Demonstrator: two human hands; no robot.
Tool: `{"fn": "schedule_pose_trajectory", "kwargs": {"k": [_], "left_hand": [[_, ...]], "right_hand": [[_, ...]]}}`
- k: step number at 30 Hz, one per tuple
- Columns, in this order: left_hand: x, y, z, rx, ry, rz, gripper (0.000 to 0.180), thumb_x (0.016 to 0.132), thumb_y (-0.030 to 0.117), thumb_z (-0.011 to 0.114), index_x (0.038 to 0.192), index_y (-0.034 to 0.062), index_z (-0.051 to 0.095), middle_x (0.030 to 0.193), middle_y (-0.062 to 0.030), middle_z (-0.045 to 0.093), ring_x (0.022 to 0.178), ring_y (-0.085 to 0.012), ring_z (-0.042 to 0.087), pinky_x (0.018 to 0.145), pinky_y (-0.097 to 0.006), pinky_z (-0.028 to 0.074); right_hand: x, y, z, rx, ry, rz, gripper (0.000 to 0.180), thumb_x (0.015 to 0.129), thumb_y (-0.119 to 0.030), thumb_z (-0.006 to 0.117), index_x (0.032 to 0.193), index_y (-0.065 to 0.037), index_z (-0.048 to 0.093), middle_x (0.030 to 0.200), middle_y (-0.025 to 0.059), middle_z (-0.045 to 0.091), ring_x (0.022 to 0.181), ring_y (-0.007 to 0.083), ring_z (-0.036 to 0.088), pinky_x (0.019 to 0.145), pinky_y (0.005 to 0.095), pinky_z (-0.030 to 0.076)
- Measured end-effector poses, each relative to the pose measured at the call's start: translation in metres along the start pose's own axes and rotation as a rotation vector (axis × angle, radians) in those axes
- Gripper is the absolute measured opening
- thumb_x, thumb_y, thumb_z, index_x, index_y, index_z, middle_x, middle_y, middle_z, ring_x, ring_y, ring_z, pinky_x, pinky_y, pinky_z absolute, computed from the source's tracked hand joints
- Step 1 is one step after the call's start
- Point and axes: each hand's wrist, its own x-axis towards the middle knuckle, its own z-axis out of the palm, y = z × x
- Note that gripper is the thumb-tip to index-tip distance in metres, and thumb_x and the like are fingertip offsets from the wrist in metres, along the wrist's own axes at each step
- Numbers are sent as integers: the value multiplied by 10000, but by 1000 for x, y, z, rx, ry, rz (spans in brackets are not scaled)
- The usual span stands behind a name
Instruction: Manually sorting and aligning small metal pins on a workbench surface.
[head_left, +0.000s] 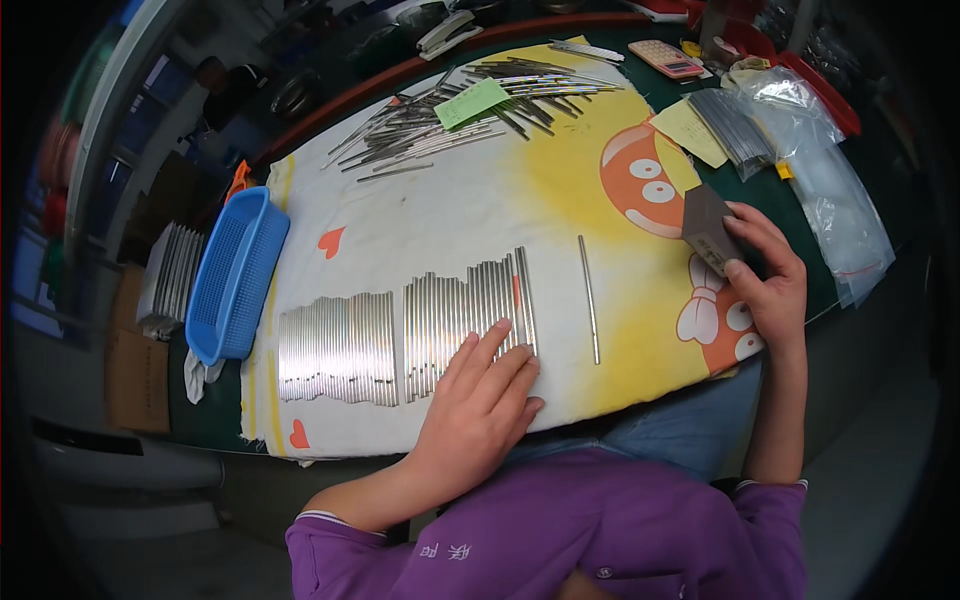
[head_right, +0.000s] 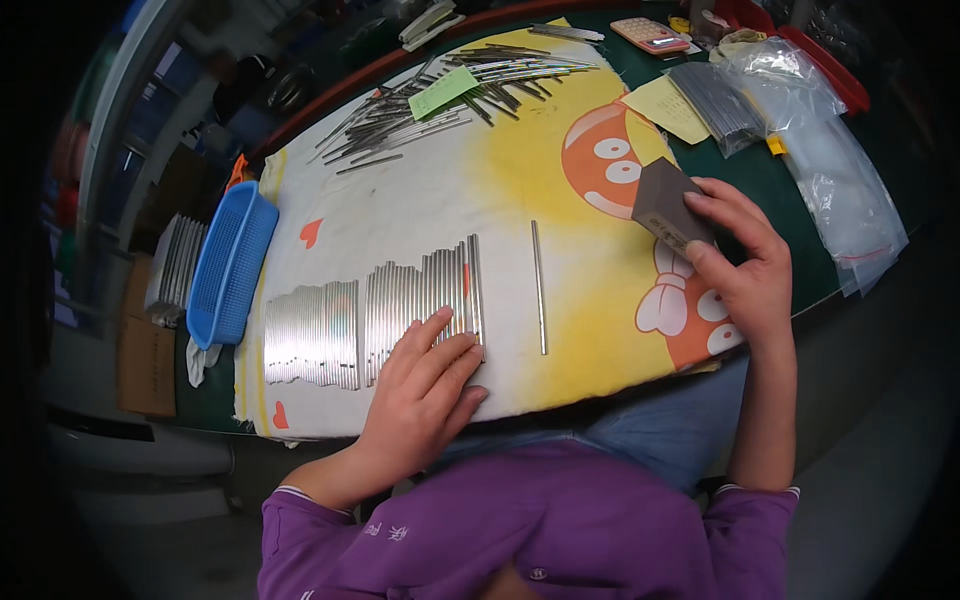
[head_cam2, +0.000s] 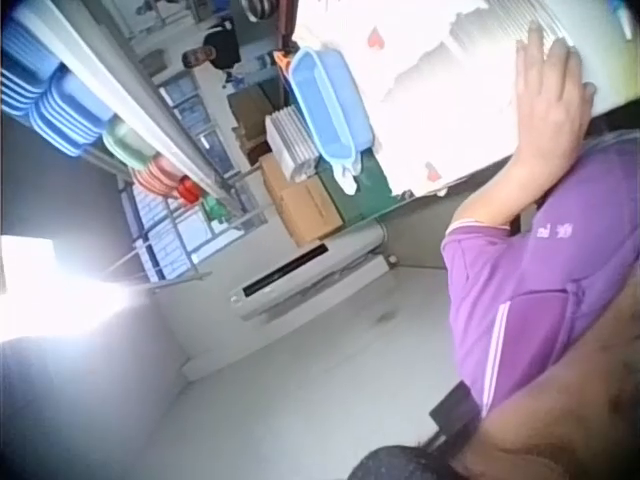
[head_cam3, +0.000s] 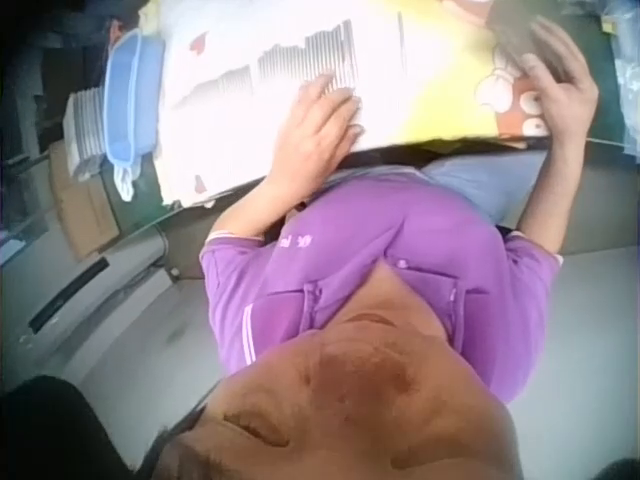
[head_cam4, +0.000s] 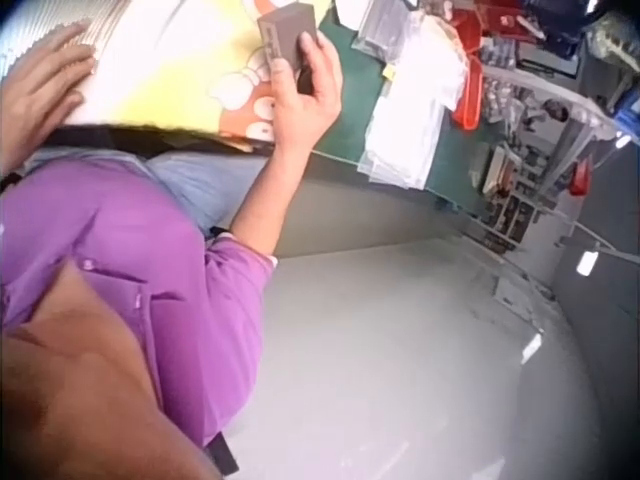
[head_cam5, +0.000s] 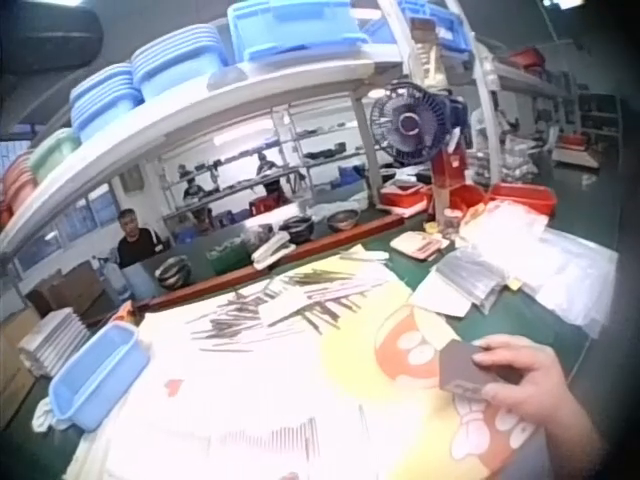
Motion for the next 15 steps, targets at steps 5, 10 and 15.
{"fn": "schedule_pose_trajectory", "kwargs": {"k": [5, 10, 15], "left_hand": [[5, 6, 0, 26, 2, -4, 373, 719, 102, 710, 1059, -1, 598, 1130, -130, 545, 1178, -375, 467, 942, -511, 404], [9, 9, 6, -7, 5, 16, 411, 706, 94, 712, 1087, -2, 591, 1145, -137, 542, 1184, -383, 456, 949, -513, 398], [15, 19, 14, -94, -11, 24, 487, 703, 93, 715, 1152, -11, 558, 1216, -152, 521, 1207, -388, 442, 966, -521, 388]], "right_hand": [[-1, 0, 0, -21, 6, 18, 407, 695, 4, 630, 1100, -32, 644, 1211, 124, 570, 1156, 221, 517, 992, 330, 378], [-1, -1, 0, -29, 5, 16, 403, 695, 1, 635, 1097, -35, 645, 1213, 121, 571, 1157, 220, 517, 998, 328, 370], [-1, 1, -1, -42, 0, 2, 399, 696, 2, 636, 1092, -37, 648, 1213, 118, 572, 1158, 219, 517, 999, 329, 370]]}}
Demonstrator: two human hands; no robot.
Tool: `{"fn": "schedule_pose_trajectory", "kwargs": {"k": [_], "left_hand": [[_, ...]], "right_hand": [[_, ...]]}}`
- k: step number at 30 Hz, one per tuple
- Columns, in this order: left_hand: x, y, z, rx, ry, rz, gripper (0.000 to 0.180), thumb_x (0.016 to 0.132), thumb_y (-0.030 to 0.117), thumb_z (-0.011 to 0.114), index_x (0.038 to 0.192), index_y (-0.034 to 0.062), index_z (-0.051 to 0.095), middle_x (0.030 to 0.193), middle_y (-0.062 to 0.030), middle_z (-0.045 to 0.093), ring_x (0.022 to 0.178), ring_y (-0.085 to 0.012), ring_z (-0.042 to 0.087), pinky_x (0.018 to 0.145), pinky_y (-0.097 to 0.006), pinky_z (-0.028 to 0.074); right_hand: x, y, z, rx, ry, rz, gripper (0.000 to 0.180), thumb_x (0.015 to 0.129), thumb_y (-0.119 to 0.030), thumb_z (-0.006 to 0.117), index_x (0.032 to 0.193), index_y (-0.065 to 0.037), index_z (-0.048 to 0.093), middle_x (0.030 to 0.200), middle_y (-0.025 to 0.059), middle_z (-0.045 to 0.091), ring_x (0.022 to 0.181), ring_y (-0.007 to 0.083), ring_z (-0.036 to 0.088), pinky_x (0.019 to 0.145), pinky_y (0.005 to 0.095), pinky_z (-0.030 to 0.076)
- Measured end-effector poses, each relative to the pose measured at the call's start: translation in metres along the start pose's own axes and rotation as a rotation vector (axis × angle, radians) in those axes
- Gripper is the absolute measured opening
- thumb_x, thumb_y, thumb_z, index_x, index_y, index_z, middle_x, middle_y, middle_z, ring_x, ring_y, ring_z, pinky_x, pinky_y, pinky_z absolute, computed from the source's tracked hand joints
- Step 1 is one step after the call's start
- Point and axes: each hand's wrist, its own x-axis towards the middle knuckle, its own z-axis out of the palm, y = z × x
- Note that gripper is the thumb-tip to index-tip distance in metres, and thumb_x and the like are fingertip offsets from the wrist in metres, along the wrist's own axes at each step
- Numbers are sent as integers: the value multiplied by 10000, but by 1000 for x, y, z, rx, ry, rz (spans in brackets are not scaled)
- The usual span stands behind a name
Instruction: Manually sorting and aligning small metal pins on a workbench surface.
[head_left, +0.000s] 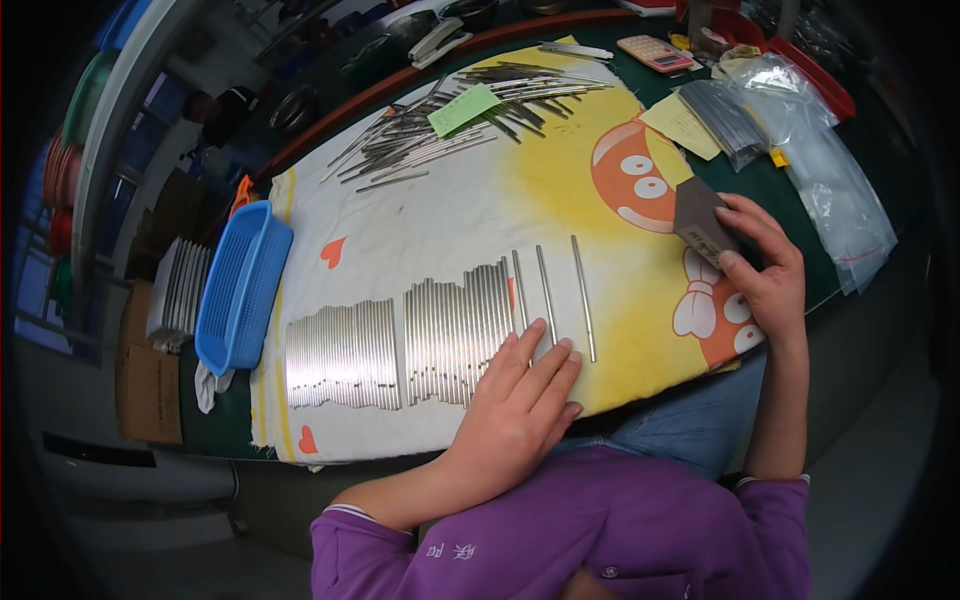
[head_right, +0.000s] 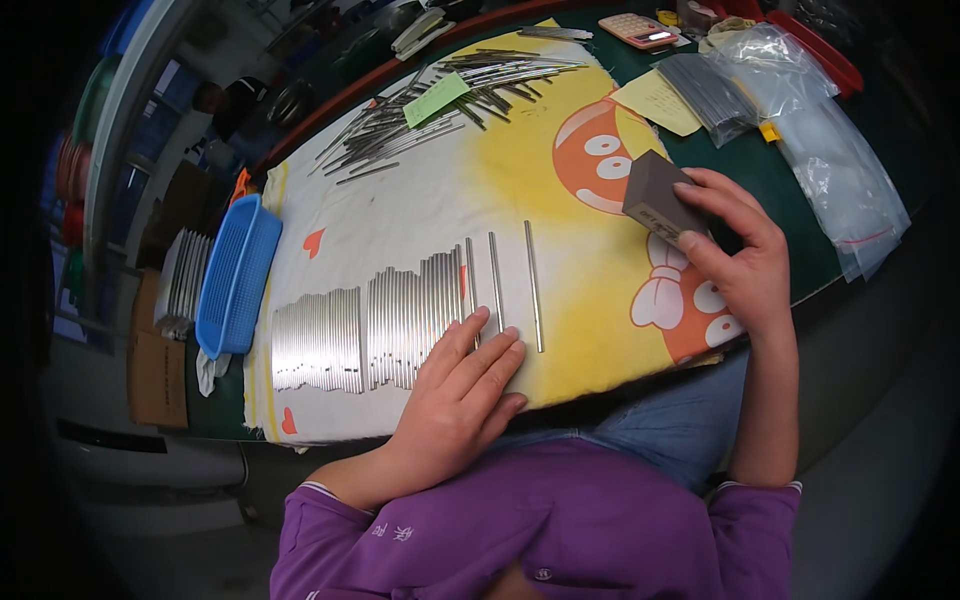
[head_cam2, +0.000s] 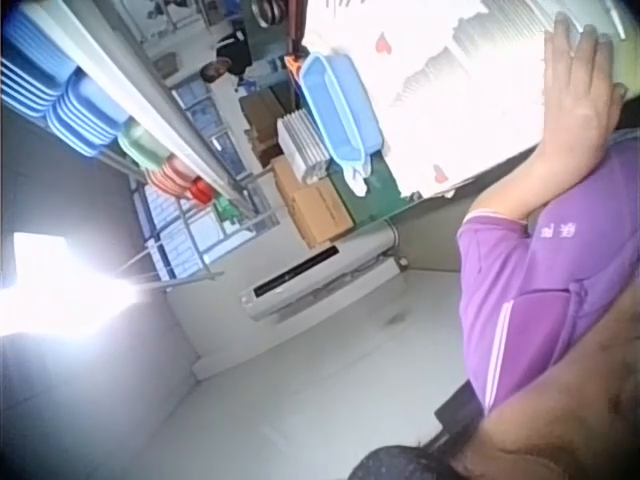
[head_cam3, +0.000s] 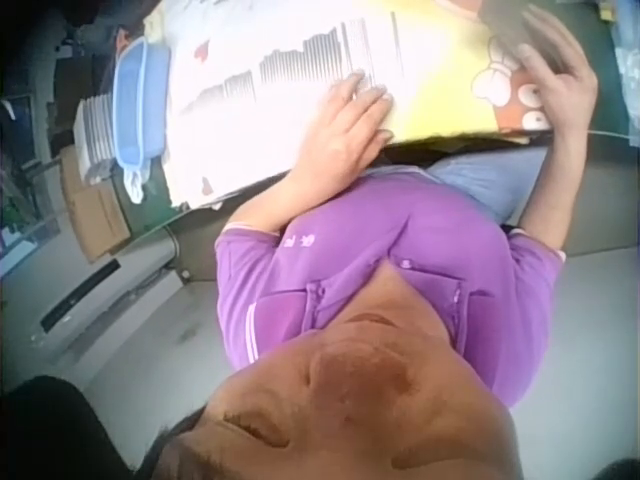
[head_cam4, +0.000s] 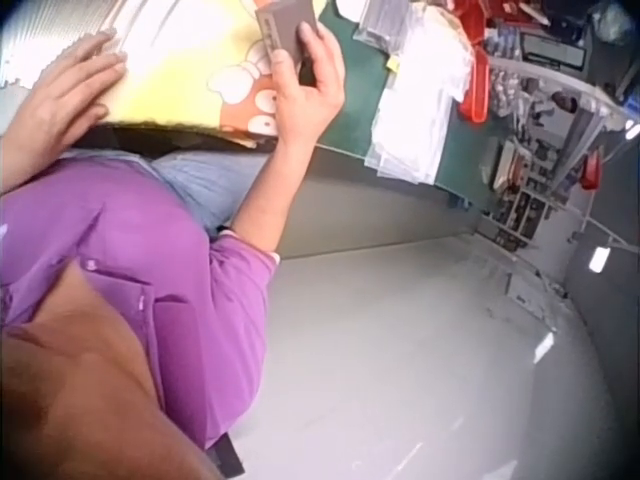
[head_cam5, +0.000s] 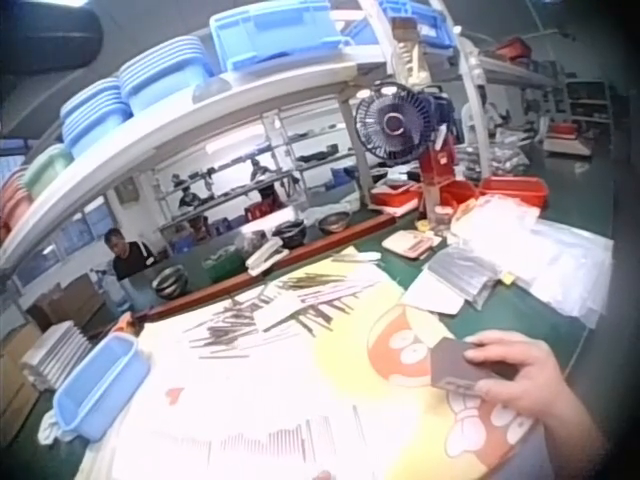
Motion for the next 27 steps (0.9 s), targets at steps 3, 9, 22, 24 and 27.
{"fn": "schedule_pose_trajectory", "kwargs": {"k": [3, 9, 22, 24, 27], "left_hand": [[3, 5, 0, -93, -38, 11, 556, 698, 95, 719, 1204, -20, 518, 1258, -164, 500, 1223, -389, 433, 983, -519, 381], [-8, -7, -6, -73, 72, -57, 497, 697, 79, 711, 1155, -19, 543, 1197, -163, 530, 1202, -394, 449, 957, -494, 399], [-12, -12, -1, 34, 98, -99, 379, 708, 40, 689, 1072, -18, 601, 1145, -141, 566, 1160, -380, 482, 938, -486, 410], [-12, -12, 1, 21, 129, -104, 360, 708, 23, 683, 1059, -13, 612, 1131, -134, 577, 1152, -376, 490, 932, -486, 414], [-8, -11, 0, 45, 118, -75, 354, 704, 3, 677, 1053, -7, 619, 1127, -123, 584, 1145, -377, 496, 919, -482, 426]], "right_hand": [[1, -2, 2, 19, 15, 20, 399, 693, 1, 639, 1090, -39, 649, 1209, 118, 575, 1158, 219, 517, 997, 330, 373], [0, 0, 0, 34, 16, 17, 400, 692, 9, 632, 1089, -34, 647, 1209, 121, 574, 1153, 219, 521, 993, 330, 380], [0, -1, 1, -5, 3, 18, 397, 694, 4, 625, 1089, -29, 645, 1211, 124, 572, 1153, 225, 521, 993, 335, 381], [1, -2, 1, -25, -3, 10, 396, 695, 2, 625, 1089, -29, 645, 1211, 124, 572, 1155, 225, 519, 993, 338, 382], [2, -5, 2, -17, 12, 7, 406, 681, 1, 628, 1084, -41, 651, 1210, 119, 574, 1152, 229, 520, 990, 338, 384]]}}
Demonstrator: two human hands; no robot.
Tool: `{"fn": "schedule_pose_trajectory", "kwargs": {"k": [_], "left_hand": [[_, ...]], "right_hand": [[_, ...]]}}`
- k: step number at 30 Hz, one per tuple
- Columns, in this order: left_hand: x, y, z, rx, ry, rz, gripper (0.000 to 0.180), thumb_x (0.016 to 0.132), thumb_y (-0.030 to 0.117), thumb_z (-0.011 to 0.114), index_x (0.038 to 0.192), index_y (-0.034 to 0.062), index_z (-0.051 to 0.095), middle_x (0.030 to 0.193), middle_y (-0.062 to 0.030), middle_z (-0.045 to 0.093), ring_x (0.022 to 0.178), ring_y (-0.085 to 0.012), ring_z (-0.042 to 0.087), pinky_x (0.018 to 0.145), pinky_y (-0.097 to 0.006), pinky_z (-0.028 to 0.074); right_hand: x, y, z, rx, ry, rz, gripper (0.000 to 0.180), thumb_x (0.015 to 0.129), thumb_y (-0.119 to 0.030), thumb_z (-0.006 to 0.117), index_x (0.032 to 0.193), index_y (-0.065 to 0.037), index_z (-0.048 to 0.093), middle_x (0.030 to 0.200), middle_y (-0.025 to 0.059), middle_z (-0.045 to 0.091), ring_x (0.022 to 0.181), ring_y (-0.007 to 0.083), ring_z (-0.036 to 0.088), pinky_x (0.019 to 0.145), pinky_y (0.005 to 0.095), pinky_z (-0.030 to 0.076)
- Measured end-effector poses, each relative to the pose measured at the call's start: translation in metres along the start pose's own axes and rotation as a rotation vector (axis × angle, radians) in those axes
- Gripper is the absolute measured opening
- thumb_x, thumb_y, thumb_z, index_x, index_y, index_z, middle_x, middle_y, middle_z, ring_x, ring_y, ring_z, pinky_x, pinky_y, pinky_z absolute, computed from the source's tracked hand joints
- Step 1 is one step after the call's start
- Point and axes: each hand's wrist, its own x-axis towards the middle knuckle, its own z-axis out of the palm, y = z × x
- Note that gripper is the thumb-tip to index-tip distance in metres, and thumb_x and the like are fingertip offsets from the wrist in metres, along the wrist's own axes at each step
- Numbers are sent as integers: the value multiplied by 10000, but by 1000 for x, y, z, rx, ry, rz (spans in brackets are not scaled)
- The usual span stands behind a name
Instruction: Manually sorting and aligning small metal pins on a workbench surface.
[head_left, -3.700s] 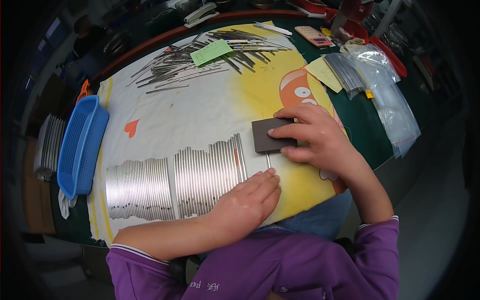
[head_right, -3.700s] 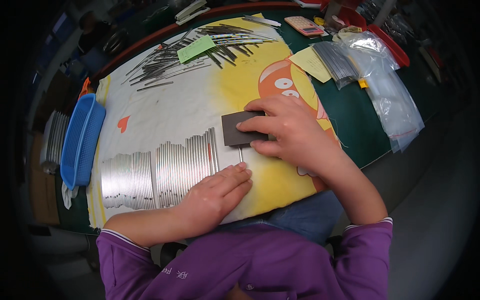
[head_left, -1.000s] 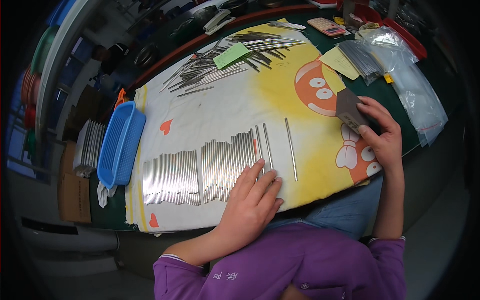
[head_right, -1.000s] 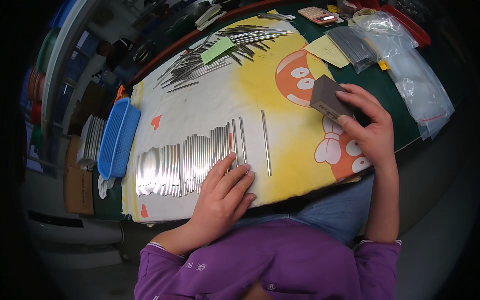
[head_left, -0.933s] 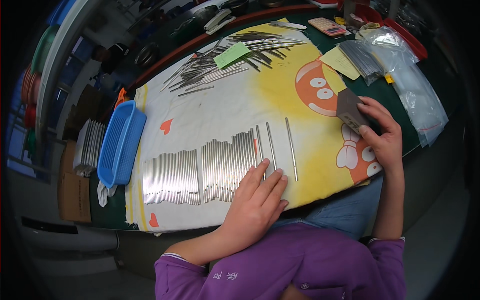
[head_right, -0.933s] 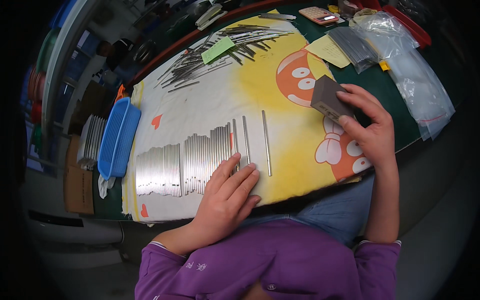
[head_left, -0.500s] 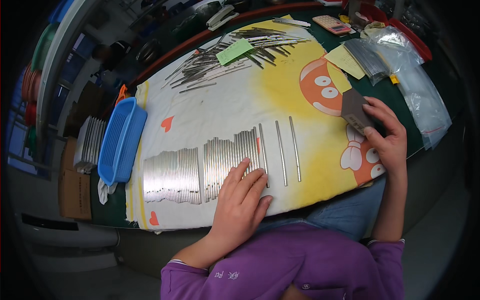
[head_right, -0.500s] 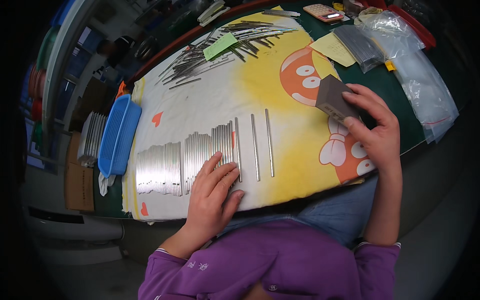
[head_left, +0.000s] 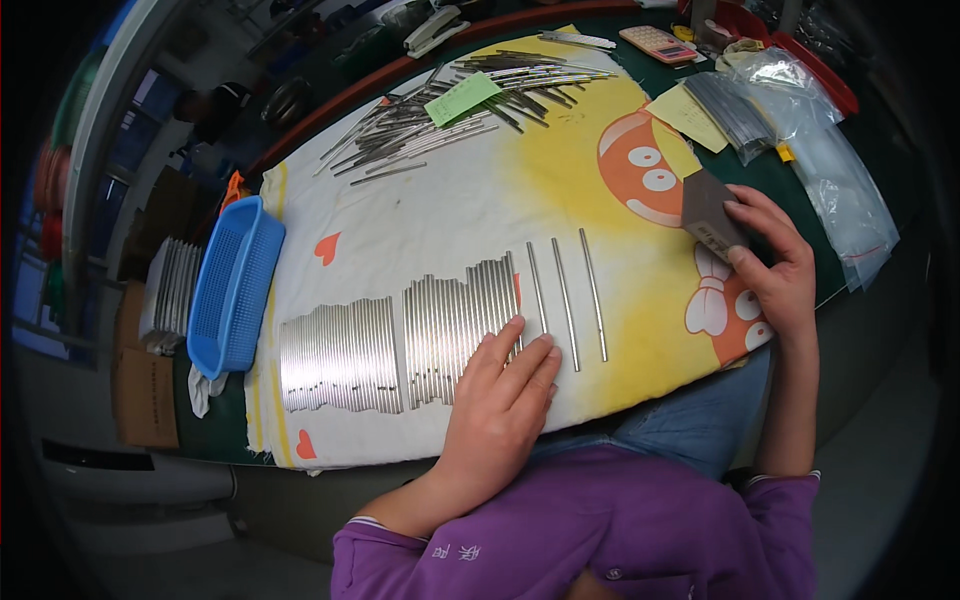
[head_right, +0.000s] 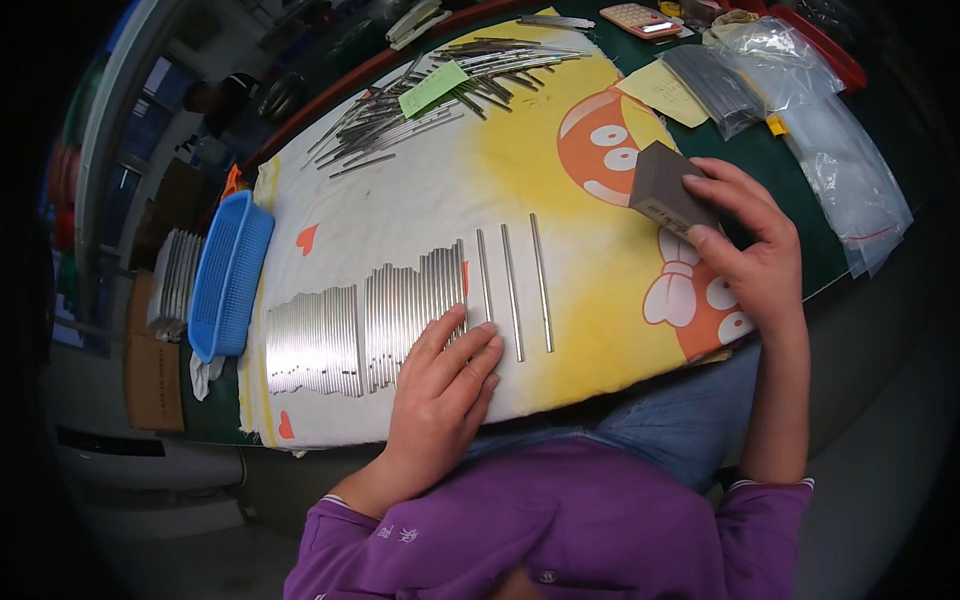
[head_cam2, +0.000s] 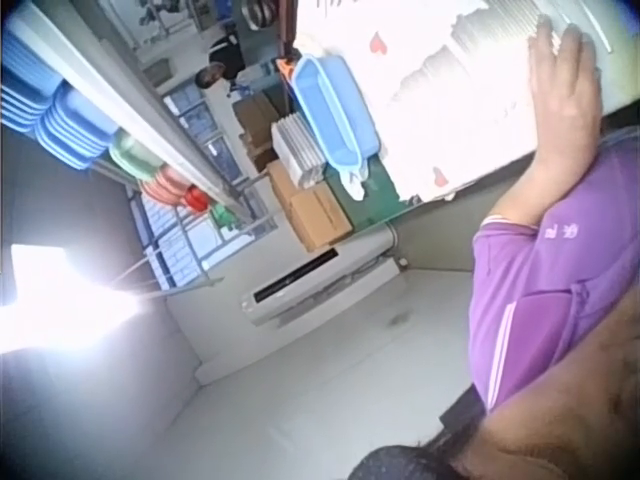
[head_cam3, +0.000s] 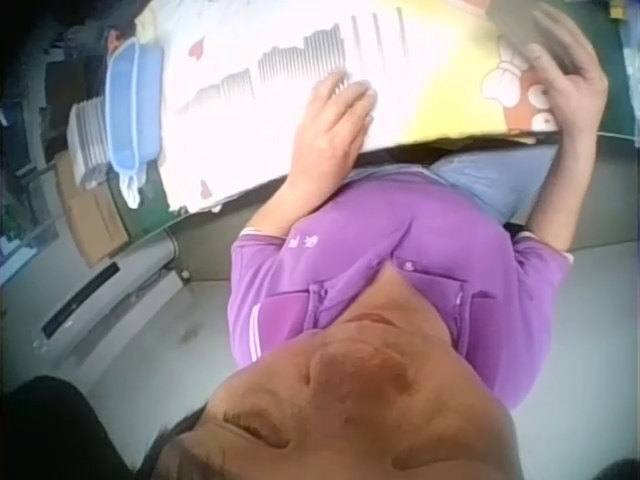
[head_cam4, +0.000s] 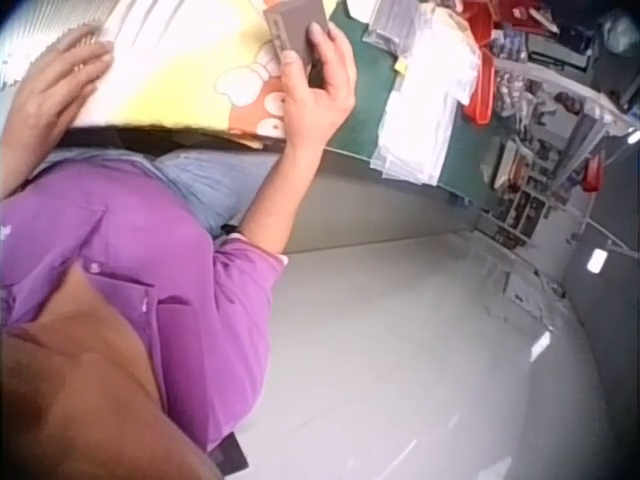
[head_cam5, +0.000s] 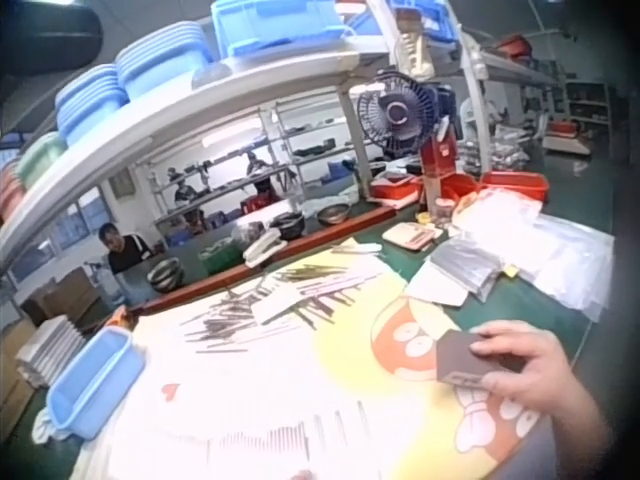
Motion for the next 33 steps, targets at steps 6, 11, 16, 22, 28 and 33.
{"fn": "schedule_pose_trajectory", "kwargs": {"k": [6, 11, 16, 22, 28, 33], "left_hand": [[0, -2, 4, -10, 15, -4, 353, 698, -14, 671, 1048, 0, 622, 1119, -115, 591, 1128, -378, 505, 900, -477, 444], [-1, -1, 5, -12, 23, -5, 347, 694, -20, 666, 1037, 9, 625, 1129, -106, 596, 1125, -372, 508, 903, -469, 443], [-1, 0, 5, -34, 23, -17, 350, 690, -15, 670, 1036, 24, 629, 1143, -94, 599, 1128, -361, 509, 910, -453, 436], [-3, 0, 4, -41, 32, -54, 354, 691, 10, 684, 1041, 34, 635, 1150, -75, 603, 1133, -345, 510, 909, -424, 433], [-2, -1, 6, -6, 69, -63, 327, 685, 20, 694, 1008, 45, 651, 1118, -55, 621, 1110, -327, 524, 892, -416, 440], [0, -1, 6, 2, 83, -64, 311, 669, 14, 704, 973, 59, 659, 1093, -37, 633, 1078, -303, 544, 868, -409, 450]], "right_hand": [[20, -39, 15, -189, -189, -159, 397, 651, -44, 659, 1047, -72, 674, 1179, 113, 591, 1097, 257, 548, 948, 347, 417], [42, -46, 37, -216, -285, -303, 372, 646, -87, 689, 1018, -87, 682, 1135, 116, 604, 1045, 270, 560, 895, 341, 441], [52, -51, 53, -201, -334, -337, 344, 658, -106, 687, 1002, -101, 683, 1093, 96, 612, 998, 258, 568, 868, 334, 452], [50, -46, 68, -292, -428, -402, 303, 677, -149, 679, 979, -120, 684, 1082, 60, 611, 988, 247, 562, 862, 358, 441], [51, -46, 75, -342, -468, -429, 285, 670, -159, 679, 953, -124, 696, 1068, 55, 619, 1001, 246, 554, 892, 357, 422], [52, -45, 81, -339, -516, -447, 333, 615, -117, 699, 948, -121, 698, 1082, 73, 615, 998, 261, 560, 889, 376, 422]]}}
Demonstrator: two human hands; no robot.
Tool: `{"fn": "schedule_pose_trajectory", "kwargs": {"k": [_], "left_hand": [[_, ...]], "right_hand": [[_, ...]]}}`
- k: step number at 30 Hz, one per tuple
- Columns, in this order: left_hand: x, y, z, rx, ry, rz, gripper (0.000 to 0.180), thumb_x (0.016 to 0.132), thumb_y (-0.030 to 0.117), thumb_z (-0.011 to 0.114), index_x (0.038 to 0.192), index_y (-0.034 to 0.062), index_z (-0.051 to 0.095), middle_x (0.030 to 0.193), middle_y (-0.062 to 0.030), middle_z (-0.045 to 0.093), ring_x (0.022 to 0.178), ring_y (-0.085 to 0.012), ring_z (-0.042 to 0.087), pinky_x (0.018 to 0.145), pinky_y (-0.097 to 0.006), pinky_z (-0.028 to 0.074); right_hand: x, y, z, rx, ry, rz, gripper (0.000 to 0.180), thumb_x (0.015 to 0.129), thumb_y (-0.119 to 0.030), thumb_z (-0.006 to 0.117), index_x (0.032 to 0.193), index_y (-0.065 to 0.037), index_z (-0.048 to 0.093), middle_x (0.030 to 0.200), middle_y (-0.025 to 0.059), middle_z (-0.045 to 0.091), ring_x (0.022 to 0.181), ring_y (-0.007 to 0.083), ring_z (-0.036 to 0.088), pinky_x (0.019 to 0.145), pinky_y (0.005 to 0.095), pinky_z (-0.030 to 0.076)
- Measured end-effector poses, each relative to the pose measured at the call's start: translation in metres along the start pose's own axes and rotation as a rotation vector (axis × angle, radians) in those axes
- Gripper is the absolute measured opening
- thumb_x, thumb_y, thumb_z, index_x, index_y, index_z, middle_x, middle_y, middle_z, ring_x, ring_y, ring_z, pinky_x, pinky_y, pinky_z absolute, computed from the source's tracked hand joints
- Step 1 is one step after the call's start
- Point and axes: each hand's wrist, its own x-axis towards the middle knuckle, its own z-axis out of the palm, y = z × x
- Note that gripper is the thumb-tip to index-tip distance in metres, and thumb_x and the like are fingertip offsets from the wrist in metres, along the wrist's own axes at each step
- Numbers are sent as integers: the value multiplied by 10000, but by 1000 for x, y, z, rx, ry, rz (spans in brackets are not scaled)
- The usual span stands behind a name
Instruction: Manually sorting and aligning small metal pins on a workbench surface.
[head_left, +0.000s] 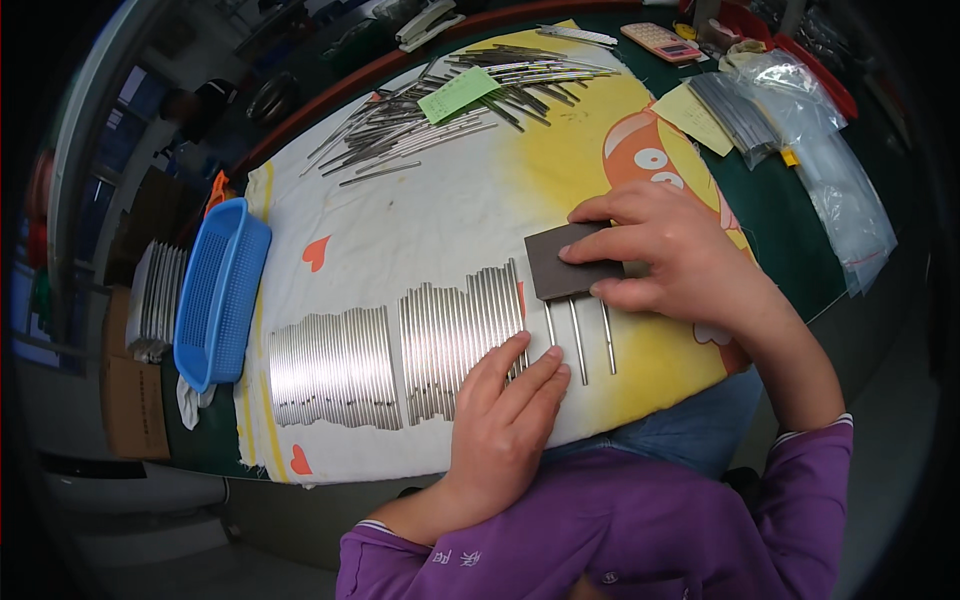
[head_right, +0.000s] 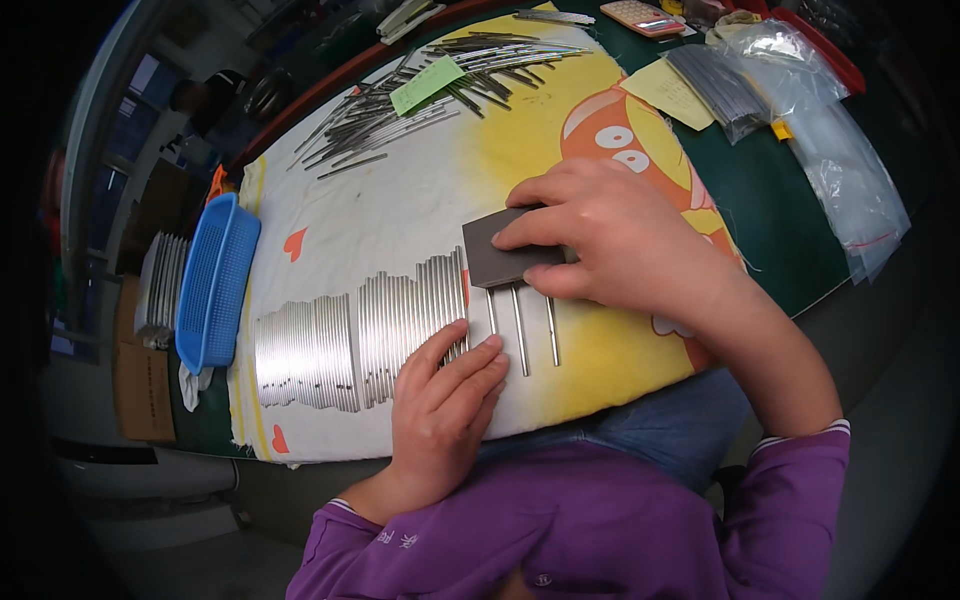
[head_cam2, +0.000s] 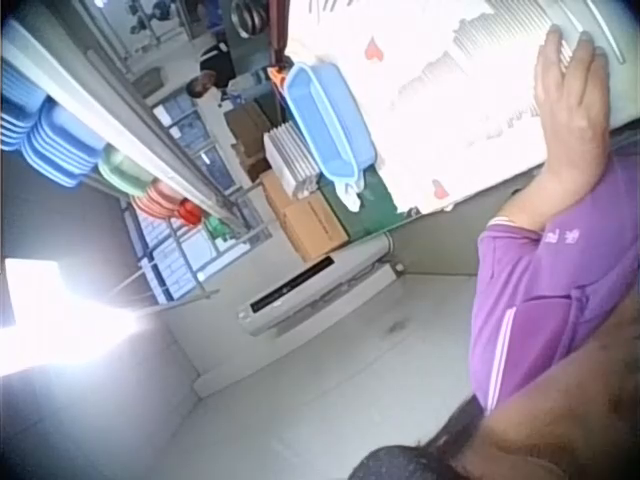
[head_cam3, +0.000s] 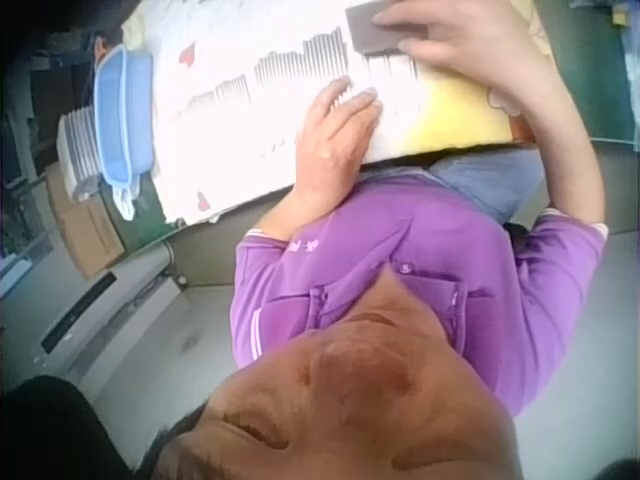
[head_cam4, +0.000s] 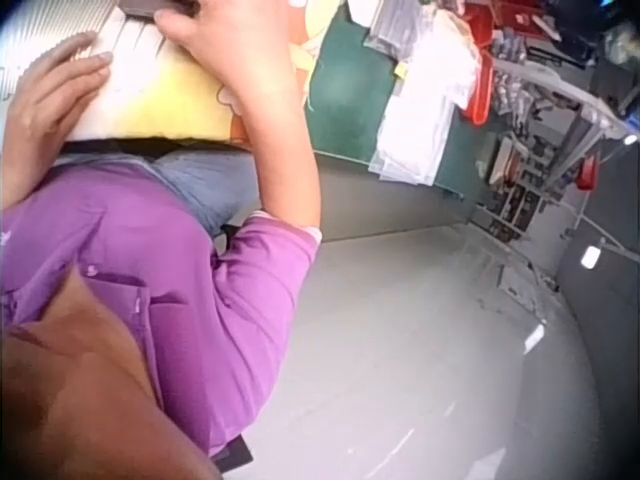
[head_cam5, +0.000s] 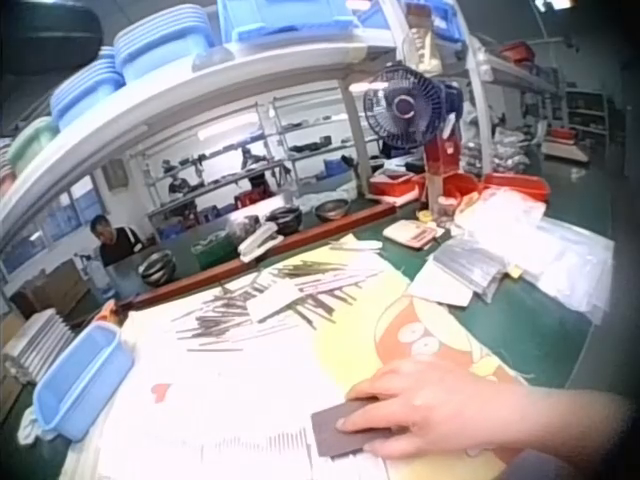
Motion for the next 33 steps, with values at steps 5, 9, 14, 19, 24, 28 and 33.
{"fn": "schedule_pose_trajectory", "kwargs": {"k": [5, 9, 14, 19, 24, 28, 33], "left_hand": [[2, 1, 1, 30, 7, 16, 295, 666, 22, 706, 955, 68, 665, 1072, -28, 639, 1068, -293, 550, 868, -406, 447], [2, 1, 0, 85, 18, 22, 268, 671, 43, 707, 933, 82, 668, 1056, -13, 644, 1059, -284, 554, 873, -406, 436], [2, 2, 1, 108, 17, 6, 245, 675, 59, 707, 913, 99, 667, 1039, 10, 651, 1071, -261, 552, 882, -407, 414], [3, 4, 0, 108, 14, -13, 233, 677, 68, 710, 902, 116, 668, 1036, 27, 655, 1084, -243, 548, 896, -405, 393], [3, 4, -2, 117, -5, -51, 243, 679, 76, 715, 911, 132, 664, 1048, 33, 654, 1108, -242, 536, 917, -419, 372], [2, 5, -3, 121, -8, -63, 248, 681, 79, 716, 916, 137, 663, 1052, 37, 653, 1117, -240, 530, 924, -421, 364], [3, 5, -2, 108, -7, -52, 239, 683, 84, 717, 909, 137, 661, 1051, 39, 653, 1112, -236, 534, 929, -418, 358]], "right_hand": [[6, -1, 5, -32, 18, -41, 274, 656, -158, 682, 926, -114, 701, 1035, 53, 625, 995, 243, 554, 876, 360, 422], [8, 3, -4, -77, -8, -83, 286, 620, -141, 691, 905, -118, 703, 1026, 56, 626, 971, 244, 568, 863, 360, 419], [5, 10, -8, -25, 13, -43, 320, 577, -123, 706, 897, -121, 703, 1022, 64, 628, 952, 244, 581, 859, 359, 414], [6, 8, 5, -15, 14, -89, 324, 573, -129, 710, 897, -127, 705, 1029, 61, 630, 958, 235, 578, 853, 372, 418], [8, 7, 5, -12, 5, -78, 334, 565, -127, 714, 899, -130, 706, 1022, 63, 632, 955, 234, 579, 853, 370, 418], [2, 16, -6, -7, 51, -55, 268, 619, -173, 700, 884, -136, 715, 989, 40, 640, 953, 223, 577, 845, 354, 424], [7, 4, 7, 10, 16, -71, 304, 583, -148, 711, 886, -129, 714, 1000, 47, 639, 948, 227, 578, 847, 358, 419]]}}
